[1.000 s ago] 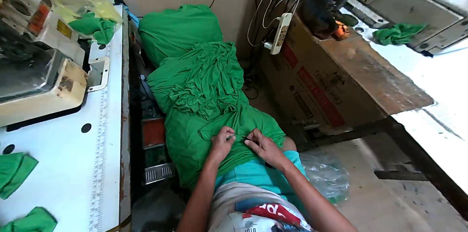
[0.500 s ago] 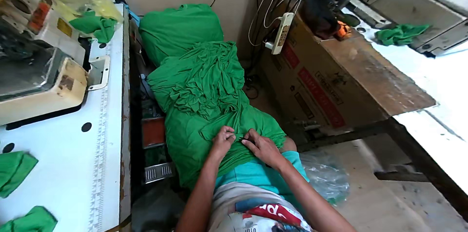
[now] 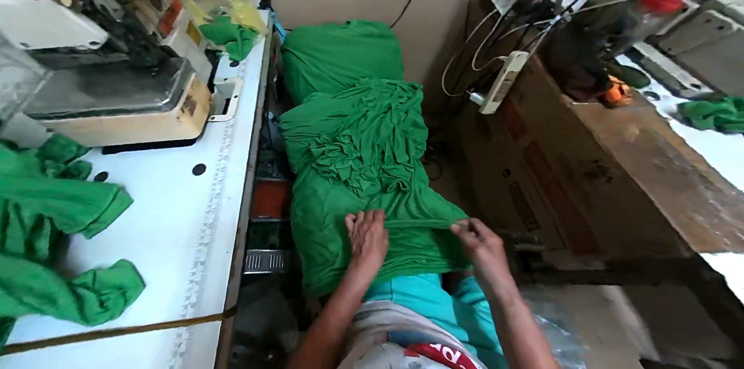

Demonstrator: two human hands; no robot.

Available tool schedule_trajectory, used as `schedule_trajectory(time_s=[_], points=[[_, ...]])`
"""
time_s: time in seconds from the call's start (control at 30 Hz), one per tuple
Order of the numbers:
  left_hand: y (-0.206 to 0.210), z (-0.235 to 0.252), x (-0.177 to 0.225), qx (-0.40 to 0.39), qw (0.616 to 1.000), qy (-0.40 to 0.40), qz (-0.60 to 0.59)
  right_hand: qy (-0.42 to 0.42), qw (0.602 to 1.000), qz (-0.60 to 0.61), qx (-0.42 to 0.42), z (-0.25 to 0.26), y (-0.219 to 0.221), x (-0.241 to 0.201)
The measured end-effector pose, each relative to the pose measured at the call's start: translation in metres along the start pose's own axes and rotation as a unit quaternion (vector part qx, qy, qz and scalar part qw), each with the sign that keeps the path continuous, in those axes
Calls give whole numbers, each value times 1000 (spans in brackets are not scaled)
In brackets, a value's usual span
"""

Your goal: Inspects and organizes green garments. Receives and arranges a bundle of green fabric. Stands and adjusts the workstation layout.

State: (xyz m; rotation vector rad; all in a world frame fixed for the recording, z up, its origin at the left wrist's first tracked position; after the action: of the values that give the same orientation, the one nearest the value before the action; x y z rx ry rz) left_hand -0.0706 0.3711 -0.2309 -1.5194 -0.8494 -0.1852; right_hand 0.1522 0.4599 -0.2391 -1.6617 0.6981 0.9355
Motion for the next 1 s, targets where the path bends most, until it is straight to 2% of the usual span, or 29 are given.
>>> schedule_trajectory(time_s=[0.13, 0.2, 0.27, 0.37, 0.4, 0.5, 0.57, 0.67, 0.73, 0.8, 0.87, 0.93, 1.0], points=[[-47, -12, -50, 88, 994, -71, -10, 133, 964, 111, 203, -9, -67, 66], [-58, -19, -65, 101, 991, -85, -37, 92, 962, 87, 243, -9, -78, 68], [-60, -27, -66, 109, 989, -80, -66, 1, 977, 36, 209, -8, -64, 33], [-56, -37, -56, 130, 986, -57, -89, -137, 988, -45, 60, -13, 5, -34], [-56, -39, -51, 143, 984, -44, -95, -181, 980, -82, 12, -16, 36, -51], [-56, -45, -42, 178, 980, -6, -89, -245, 940, -206, -115, -31, 124, -81], [-56, -48, -45, 176, 982, -15, -61, -277, 921, -236, -135, -36, 148, -88], [-65, -55, -68, 179, 981, -63, -28, -303, 927, -217, -34, -27, 109, -100], [-70, -63, -87, 183, 980, -76, -32, -280, 933, -223, 40, -10, 61, -93], [-66, -72, -100, 191, 980, -49, -37, -225, 940, -245, 72, 12, 24, -70], [-52, -79, -109, 159, 986, -16, -40, -147, 943, -299, 19, 28, 14, -37], [-34, -89, -119, 80, 995, -12, -64, -76, 938, -336, -41, 34, 18, -9], [-24, -101, -131, 50, 991, -6, -126, -38, 949, -313, -13, 30, 10, -2]])
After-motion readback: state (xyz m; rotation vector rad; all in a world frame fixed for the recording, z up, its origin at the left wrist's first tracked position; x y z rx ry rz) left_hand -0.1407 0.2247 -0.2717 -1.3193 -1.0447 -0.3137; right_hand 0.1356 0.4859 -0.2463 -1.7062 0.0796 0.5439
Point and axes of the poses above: each hand's wrist, its own z-axis towards the middle knuckle, its own y-axis out of the palm, x = y × z, the point moved 9 cm from there along z, towards the middle knuckle, and after that the axes turned 9 degrees about -z, right-handed, at the moved point
